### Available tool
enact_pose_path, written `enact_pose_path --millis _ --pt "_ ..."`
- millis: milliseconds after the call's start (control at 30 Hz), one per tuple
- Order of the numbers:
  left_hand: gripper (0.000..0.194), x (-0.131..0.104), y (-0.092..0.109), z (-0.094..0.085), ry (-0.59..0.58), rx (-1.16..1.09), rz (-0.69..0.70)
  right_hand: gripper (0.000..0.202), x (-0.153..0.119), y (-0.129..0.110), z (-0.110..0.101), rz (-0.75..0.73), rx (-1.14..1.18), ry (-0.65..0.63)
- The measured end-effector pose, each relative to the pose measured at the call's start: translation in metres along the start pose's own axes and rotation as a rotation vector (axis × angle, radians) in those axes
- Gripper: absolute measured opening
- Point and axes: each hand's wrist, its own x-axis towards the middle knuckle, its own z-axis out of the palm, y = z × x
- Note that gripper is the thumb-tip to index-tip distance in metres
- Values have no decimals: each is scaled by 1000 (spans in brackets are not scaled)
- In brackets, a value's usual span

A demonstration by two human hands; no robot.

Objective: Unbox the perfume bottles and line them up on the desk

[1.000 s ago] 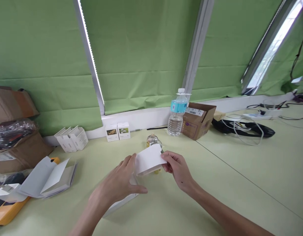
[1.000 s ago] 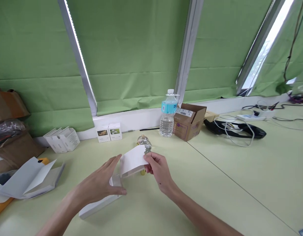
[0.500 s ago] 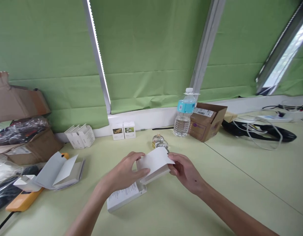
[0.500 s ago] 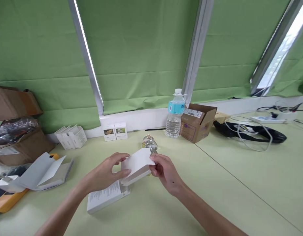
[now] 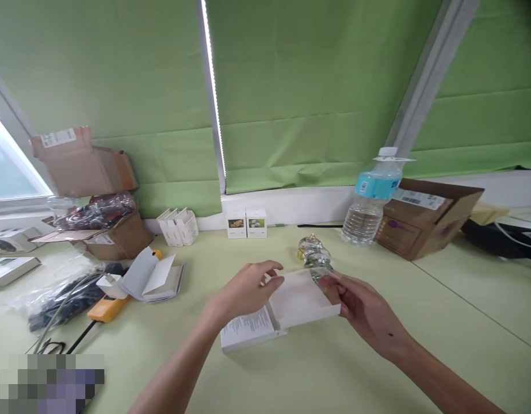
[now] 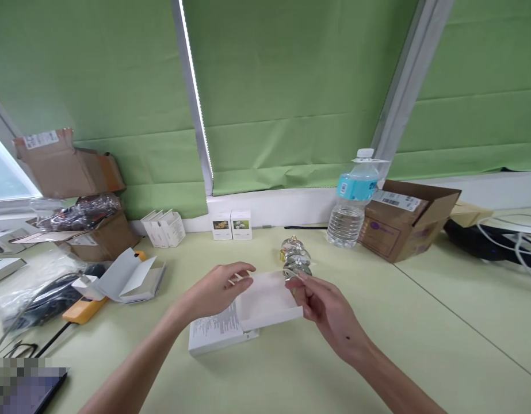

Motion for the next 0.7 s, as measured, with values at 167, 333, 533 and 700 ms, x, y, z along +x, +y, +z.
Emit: enact_pose_path --millis 167,333,533,700 --pt "41 8 -14 1 177 -79 -41 39 0 8 -1 -42 -344 86" --pt "34 20 -26 -2 314 -205 -29 36 1 11 3 -100 -439 35" --pt "43 21 -30 2 473 -338 -16 37 1 20 6 123 -208 -145" --pt "34 22 -31 6 479 -329 12 39 8 28 -2 128 -106 -70"
